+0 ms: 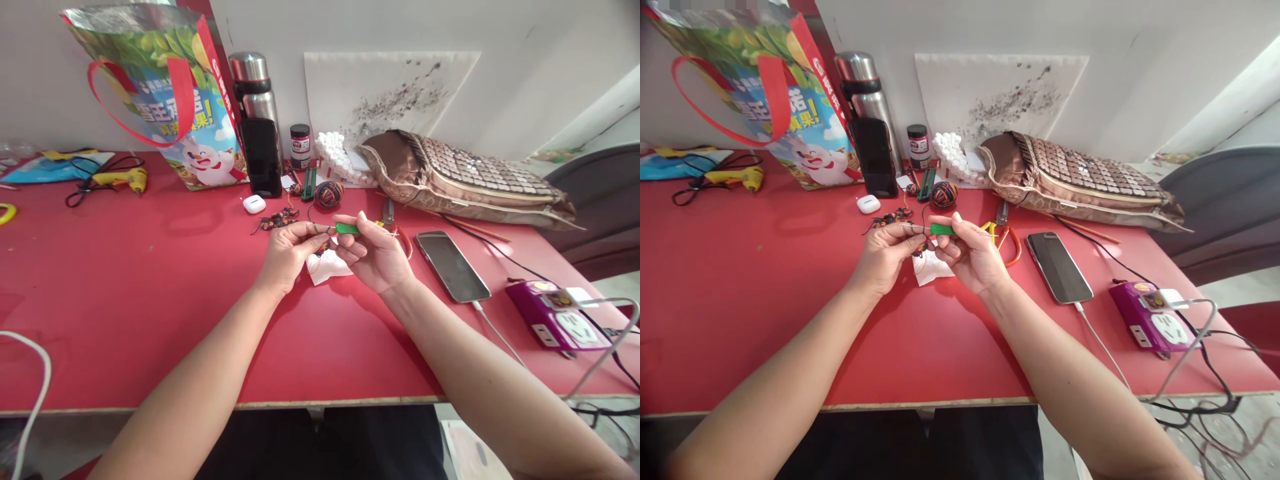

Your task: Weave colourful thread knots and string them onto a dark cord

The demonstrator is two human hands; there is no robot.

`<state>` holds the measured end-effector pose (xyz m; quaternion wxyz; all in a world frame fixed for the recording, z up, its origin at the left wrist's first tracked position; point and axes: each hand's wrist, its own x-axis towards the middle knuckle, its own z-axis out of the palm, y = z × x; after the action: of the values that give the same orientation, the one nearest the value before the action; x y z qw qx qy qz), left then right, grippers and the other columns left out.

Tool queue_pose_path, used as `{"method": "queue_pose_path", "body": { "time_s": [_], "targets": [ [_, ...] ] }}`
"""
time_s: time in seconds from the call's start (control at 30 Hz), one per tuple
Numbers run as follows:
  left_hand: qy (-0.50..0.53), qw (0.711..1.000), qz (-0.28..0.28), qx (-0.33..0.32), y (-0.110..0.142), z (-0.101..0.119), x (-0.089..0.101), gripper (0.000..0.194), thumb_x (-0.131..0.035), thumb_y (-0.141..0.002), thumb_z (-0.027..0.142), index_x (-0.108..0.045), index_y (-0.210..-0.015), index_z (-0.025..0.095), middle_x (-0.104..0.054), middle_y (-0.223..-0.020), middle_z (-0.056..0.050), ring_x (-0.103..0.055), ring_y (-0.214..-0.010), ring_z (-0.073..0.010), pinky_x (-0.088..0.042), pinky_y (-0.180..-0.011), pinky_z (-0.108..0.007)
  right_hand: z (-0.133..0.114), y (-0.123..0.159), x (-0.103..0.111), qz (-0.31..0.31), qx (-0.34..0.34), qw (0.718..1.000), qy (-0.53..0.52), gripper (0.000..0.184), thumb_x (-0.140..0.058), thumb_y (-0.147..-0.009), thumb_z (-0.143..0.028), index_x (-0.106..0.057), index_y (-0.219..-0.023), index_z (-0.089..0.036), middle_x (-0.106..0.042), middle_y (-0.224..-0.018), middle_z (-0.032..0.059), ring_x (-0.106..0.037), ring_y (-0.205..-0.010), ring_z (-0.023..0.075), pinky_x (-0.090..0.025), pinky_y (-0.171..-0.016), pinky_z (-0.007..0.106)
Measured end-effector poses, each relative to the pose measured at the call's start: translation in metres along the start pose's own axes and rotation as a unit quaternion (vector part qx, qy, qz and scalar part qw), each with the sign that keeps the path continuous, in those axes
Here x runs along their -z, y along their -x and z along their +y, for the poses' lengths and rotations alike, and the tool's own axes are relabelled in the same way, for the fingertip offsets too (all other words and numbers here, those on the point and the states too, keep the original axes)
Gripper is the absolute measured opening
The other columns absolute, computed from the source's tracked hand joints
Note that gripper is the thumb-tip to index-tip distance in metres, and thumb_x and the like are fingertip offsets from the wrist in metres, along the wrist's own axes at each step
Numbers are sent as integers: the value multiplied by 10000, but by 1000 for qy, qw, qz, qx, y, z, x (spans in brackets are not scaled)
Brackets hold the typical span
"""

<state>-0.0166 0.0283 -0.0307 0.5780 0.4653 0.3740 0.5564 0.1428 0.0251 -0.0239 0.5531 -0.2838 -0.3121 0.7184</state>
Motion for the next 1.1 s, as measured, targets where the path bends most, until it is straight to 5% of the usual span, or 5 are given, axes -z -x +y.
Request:
{"method": "queue_pose_path", "body": {
  "time_s": [0.3, 0.7, 0.83, 0.97, 1.1],
  "targets": [
    [-26, 1000, -15, 11, 2, 6, 2, 186, -903, -691, 333, -815, -736, 175, -762, -732, -58, -681, -724, -179, -539, -744, -326, -5, 0, 6, -37, 25, 997, 61, 242, -844, -842, -403, -854, -880, -164, -597, -601, -1, -331, -476, 56, -283, -465, 232],
    [18, 997, 48, 63, -2, 2, 4, 329, -962, -575, 379, -818, -782, 168, -746, -724, -49, -677, -704, -172, -521, -673, -291, -6, -7, 12, 30, 56, 994, 90, 314, -842, -803, -463, -819, -814, -149, -562, -548, -20, -296, -429, 46, -237, -443, 247],
    [-29, 997, 70, 34, -3, 0, 9, 267, -926, -633, 374, -812, -770, 175, -750, -723, -55, -665, -710, -173, -511, -669, -289, -6, -2, 7, 83, 119, 978, 152, 392, -878, -757, -543, -777, -700, -168, -521, -507, -22, -311, -416, 54, -192, -438, 256],
    [-70, 994, 85, 21, -3, -3, 10, 263, -911, -664, 402, -788, -717, 175, -741, -712, -58, -640, -698, -172, -492, -653, -290, -4, 0, 7, 116, 210, 945, 224, 413, -770, -868, -615, -805, -797, -209, -551, -588, -9, -376, -464, 93, -269, -468, 282],
    [-51, 994, 88, 35, -5, -4, 11, 306, -933, -626, 416, -796, -740, 167, -742, -711, -59, -638, -700, -163, -472, -642, -278, -6, -3, 20, 99, 358, 821, 433, 249, -658, -997, -429, -833, -1044, -257, -668, -844, 55, -609, -754, 196, -501, -724, 351]
  ]
}}
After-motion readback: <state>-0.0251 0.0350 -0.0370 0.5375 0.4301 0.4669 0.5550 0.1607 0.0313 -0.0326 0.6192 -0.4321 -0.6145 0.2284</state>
